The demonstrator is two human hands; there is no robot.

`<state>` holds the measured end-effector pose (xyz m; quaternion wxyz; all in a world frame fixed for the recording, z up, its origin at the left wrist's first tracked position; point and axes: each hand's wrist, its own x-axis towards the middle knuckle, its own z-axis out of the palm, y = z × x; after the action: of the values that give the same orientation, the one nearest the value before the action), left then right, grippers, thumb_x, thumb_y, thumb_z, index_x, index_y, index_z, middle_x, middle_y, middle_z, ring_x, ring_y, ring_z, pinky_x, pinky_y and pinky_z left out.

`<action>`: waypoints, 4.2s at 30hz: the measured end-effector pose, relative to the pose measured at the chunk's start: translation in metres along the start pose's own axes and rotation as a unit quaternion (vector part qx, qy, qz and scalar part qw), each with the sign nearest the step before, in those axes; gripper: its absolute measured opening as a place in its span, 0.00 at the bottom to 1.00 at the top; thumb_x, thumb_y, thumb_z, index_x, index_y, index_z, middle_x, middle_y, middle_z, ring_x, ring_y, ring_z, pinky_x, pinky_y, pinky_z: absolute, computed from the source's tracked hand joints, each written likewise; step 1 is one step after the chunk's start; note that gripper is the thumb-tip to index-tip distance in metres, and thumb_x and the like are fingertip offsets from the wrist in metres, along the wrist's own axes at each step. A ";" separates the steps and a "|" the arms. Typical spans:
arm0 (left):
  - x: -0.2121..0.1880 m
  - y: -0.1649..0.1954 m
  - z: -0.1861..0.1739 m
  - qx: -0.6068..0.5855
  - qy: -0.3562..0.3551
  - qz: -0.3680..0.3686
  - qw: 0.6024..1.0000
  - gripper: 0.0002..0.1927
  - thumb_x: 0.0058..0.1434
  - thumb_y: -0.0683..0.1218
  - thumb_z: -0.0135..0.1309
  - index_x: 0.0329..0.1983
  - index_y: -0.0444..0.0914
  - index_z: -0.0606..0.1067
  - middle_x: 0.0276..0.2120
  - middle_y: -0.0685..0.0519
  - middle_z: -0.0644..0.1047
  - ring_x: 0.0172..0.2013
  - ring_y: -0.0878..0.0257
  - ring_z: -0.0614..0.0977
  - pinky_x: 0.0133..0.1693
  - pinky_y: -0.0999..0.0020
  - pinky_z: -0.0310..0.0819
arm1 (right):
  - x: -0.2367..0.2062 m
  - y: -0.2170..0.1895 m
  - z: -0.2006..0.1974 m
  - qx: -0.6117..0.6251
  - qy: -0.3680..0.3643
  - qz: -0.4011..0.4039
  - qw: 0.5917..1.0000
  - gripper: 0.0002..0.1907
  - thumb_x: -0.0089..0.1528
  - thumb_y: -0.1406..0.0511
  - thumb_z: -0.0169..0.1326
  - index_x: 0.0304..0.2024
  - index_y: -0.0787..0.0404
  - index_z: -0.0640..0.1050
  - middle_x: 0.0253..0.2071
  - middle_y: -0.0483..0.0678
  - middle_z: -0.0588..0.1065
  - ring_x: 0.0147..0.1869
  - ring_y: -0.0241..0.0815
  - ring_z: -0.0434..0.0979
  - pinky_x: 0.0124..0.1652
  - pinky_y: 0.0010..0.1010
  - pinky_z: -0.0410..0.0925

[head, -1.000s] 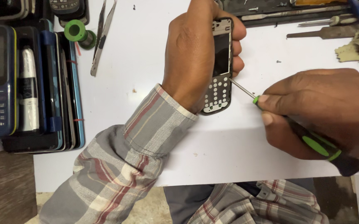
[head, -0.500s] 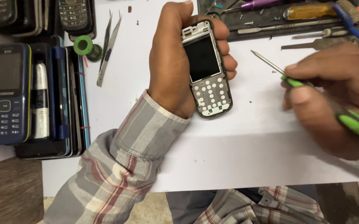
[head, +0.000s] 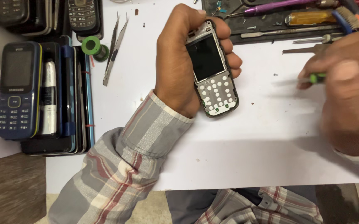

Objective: The person uses a screwdriver to unscrew and disassemble a feature phone, removing its keypad and back cover, then wipes the phone with a cloth, fits a blue back cover, and reassembles the phone, pressing the cover into place and handling the assembled device at the end.

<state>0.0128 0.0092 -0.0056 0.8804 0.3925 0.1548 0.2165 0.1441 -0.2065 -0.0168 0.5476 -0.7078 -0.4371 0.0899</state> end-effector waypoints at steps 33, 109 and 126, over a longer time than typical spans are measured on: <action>0.010 0.013 -0.021 0.070 -0.019 0.037 0.997 0.22 0.65 0.37 0.46 0.63 0.28 0.64 0.49 0.44 0.77 0.41 0.59 0.84 0.38 0.64 0.87 | 0.033 -0.013 -0.008 -0.264 -0.169 -0.072 0.947 0.08 0.56 0.68 0.62 0.39 0.63 0.83 0.35 0.49 0.78 0.32 0.41 0.78 0.34 0.33 0.69; -0.118 -0.040 0.099 0.450 0.012 0.006 0.893 0.45 0.50 0.42 0.55 0.73 0.29 0.56 0.49 0.39 0.78 0.35 0.52 0.85 0.36 0.61 0.81 | -0.038 -0.066 -0.004 -0.112 -0.018 -0.060 0.992 0.11 0.58 0.71 0.64 0.44 0.65 0.82 0.38 0.48 0.76 0.37 0.35 0.77 0.35 0.24 0.69; -0.110 -0.052 0.086 0.441 0.017 0.094 0.892 0.42 0.52 0.41 0.57 0.72 0.29 0.59 0.49 0.41 0.78 0.41 0.52 0.85 0.38 0.62 0.81 | -0.025 -0.051 0.001 -0.079 -0.050 -0.058 0.994 0.12 0.54 0.73 0.61 0.41 0.66 0.79 0.40 0.48 0.75 0.37 0.34 0.74 0.35 0.25 0.66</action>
<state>-0.0303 -0.1314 0.0218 0.5894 0.7495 0.2118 0.2143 0.1019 -0.2226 0.0179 0.4715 -0.7170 -0.5102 0.0579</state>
